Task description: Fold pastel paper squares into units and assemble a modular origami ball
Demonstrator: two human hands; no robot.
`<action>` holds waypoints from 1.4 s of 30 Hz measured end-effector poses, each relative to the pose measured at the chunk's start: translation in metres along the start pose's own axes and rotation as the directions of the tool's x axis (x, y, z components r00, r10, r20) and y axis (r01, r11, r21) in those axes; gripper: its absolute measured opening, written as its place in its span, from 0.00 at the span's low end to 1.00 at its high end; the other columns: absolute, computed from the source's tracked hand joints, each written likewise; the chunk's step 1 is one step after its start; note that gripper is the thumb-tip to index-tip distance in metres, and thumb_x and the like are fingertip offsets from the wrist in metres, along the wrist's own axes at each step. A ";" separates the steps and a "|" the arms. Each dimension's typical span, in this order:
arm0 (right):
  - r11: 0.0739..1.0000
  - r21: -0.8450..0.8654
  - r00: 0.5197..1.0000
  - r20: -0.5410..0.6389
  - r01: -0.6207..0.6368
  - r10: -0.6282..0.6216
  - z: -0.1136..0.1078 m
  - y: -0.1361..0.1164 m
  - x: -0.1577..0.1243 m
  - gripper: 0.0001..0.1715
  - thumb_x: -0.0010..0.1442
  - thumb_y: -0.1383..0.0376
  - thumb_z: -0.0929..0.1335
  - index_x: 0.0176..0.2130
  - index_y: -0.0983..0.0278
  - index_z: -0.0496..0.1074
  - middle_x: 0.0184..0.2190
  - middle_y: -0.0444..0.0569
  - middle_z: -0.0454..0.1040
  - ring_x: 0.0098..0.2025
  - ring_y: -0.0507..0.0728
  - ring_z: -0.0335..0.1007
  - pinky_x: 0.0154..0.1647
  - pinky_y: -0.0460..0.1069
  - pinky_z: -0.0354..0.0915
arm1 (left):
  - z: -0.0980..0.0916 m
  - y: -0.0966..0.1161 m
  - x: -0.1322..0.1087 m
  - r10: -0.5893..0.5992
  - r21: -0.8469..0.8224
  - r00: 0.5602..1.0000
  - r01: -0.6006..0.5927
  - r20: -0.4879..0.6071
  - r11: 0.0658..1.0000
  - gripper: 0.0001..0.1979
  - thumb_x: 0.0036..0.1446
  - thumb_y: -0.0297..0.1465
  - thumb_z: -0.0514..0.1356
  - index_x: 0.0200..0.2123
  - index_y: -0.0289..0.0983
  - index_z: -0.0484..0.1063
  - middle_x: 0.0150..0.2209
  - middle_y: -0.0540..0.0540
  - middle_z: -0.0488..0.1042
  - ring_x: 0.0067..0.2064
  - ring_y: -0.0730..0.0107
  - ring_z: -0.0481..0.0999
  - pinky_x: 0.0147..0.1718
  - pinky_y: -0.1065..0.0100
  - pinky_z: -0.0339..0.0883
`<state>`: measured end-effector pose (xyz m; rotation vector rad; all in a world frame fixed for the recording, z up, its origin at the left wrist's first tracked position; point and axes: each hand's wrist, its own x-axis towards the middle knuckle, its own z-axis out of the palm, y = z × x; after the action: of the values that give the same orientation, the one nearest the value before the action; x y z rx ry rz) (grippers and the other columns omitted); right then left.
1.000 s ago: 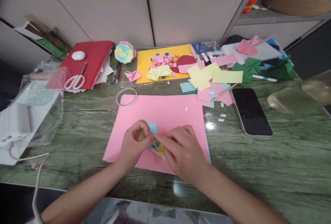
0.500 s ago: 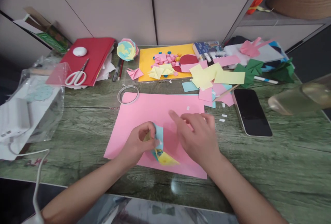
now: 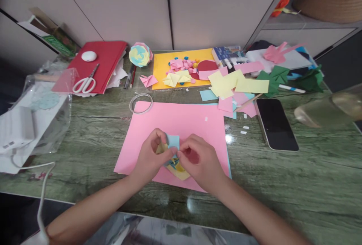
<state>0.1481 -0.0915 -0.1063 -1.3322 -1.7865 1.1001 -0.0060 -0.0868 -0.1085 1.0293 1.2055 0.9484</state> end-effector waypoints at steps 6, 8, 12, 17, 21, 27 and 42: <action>0.998 0.052 0.999 -0.039 0.025 -0.023 0.003 0.003 0.001 0.08 0.54 0.70 0.65 0.24 0.62 0.64 0.24 0.44 0.64 0.28 0.52 0.61 0.29 0.48 0.57 | 0.003 -0.001 -0.002 -0.017 -0.067 0.999 0.015 -0.030 0.998 0.15 0.47 0.26 0.62 0.30 0.40 0.54 0.23 0.58 0.58 0.23 0.80 0.57 0.21 0.77 0.53; 0.996 0.085 0.999 -0.040 -0.012 0.015 0.002 0.005 0.002 0.09 0.54 0.70 0.65 0.23 0.62 0.63 0.23 0.43 0.63 0.27 0.52 0.60 0.28 0.48 0.58 | 0.001 -0.001 -0.001 -0.057 -0.154 0.997 0.063 0.043 0.986 0.16 0.49 0.29 0.62 0.37 0.41 0.56 0.25 0.57 0.63 0.24 0.79 0.62 0.22 0.77 0.57; 0.990 0.117 0.994 -0.065 -0.075 0.083 -0.002 0.008 0.004 0.09 0.54 0.68 0.66 0.24 0.62 0.62 0.23 0.42 0.63 0.27 0.51 0.60 0.28 0.47 0.58 | -0.005 -0.002 0.005 -0.082 -0.293 0.987 0.120 0.139 0.948 0.25 0.50 0.31 0.62 0.49 0.43 0.54 0.31 0.53 0.69 0.30 0.74 0.70 0.30 0.73 0.63; 0.989 0.114 0.992 -0.068 -0.096 0.105 -0.006 0.008 0.005 0.10 0.55 0.65 0.66 0.25 0.62 0.62 0.23 0.41 0.62 0.26 0.51 0.59 0.28 0.47 0.57 | -0.010 -0.003 0.009 -0.085 -0.288 0.970 0.150 0.226 0.946 0.25 0.48 0.30 0.64 0.48 0.40 0.58 0.32 0.50 0.72 0.31 0.74 0.71 0.31 0.71 0.64; 0.992 0.087 0.995 -0.050 -0.087 0.092 -0.006 0.009 0.006 0.12 0.56 0.64 0.65 0.24 0.62 0.59 0.22 0.40 0.60 0.26 0.51 0.57 0.26 0.46 0.56 | -0.008 -0.001 0.007 -0.105 -0.200 0.973 0.147 0.205 0.969 0.24 0.49 0.31 0.64 0.48 0.40 0.58 0.31 0.50 0.71 0.30 0.73 0.71 0.30 0.71 0.65; 0.997 -0.049 0.998 -0.029 -0.052 0.050 -0.003 0.008 0.004 0.13 0.60 0.65 0.62 0.24 0.61 0.56 0.22 0.40 0.58 0.24 0.50 0.54 0.25 0.46 0.55 | -0.007 -0.001 0.004 -0.002 0.004 0.991 0.002 0.131 1.000 0.25 0.49 0.29 0.62 0.51 0.42 0.59 0.30 0.51 0.68 0.29 0.72 0.69 0.28 0.72 0.63; 0.997 -0.053 0.999 -0.025 -0.048 0.047 -0.004 0.009 0.003 0.12 0.60 0.64 0.62 0.25 0.62 0.58 0.22 0.40 0.57 0.24 0.50 0.54 0.25 0.45 0.54 | -0.010 0.001 0.002 0.330 0.385 0.910 -0.407 0.252 0.828 0.06 0.50 0.23 0.59 0.31 0.39 0.71 0.30 0.48 0.72 0.32 0.71 0.69 0.29 0.71 0.63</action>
<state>0.1541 -0.0869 -0.1126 -1.4206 -1.7867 1.0645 -0.0153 -0.0836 -0.1089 1.7178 1.1091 0.8763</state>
